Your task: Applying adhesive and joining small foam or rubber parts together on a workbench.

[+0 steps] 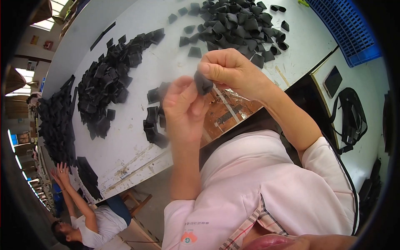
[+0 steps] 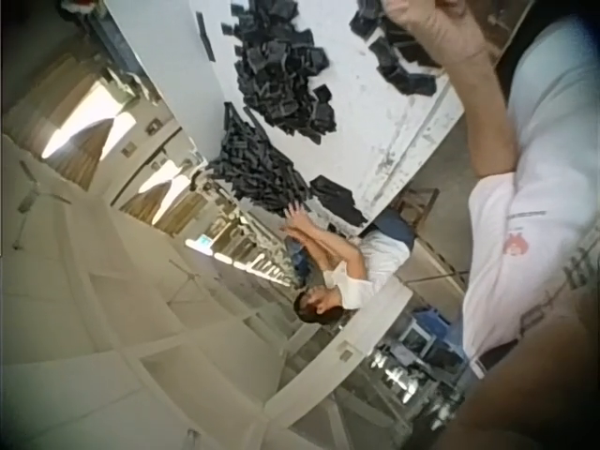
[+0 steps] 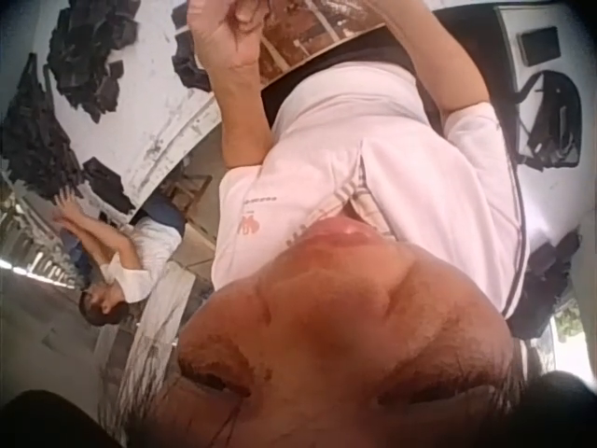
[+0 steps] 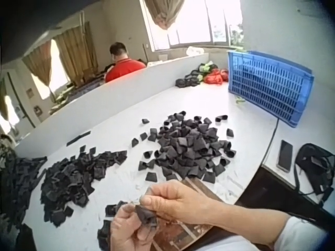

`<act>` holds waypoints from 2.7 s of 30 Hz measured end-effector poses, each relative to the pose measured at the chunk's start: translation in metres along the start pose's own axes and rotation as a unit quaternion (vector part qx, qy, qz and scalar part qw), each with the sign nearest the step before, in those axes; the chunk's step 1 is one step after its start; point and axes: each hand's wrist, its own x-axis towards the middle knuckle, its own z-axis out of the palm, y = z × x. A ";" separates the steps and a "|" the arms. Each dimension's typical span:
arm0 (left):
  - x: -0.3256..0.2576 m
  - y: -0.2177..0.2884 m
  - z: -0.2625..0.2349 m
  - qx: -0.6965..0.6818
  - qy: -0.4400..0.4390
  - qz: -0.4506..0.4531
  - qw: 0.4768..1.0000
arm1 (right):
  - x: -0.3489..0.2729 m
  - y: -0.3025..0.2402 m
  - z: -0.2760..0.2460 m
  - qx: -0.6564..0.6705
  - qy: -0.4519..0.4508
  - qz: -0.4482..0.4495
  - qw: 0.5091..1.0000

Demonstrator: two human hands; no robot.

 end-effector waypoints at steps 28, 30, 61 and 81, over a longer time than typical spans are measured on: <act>0.001 0.011 0.022 0.474 0.035 0.324 0.818 | -0.019 0.004 0.011 -0.210 0.151 -0.255 0.932; 0.002 0.015 0.031 0.497 0.057 0.328 0.801 | -0.019 -0.004 0.013 -0.017 0.112 -0.145 0.983; 0.010 0.017 0.019 0.509 -0.037 0.295 0.808 | -0.019 -0.015 0.012 -0.423 0.127 -0.268 0.856; 0.001 -0.031 -0.076 0.839 0.038 0.256 0.478 | -0.055 0.048 0.014 -0.184 0.119 0.045 0.975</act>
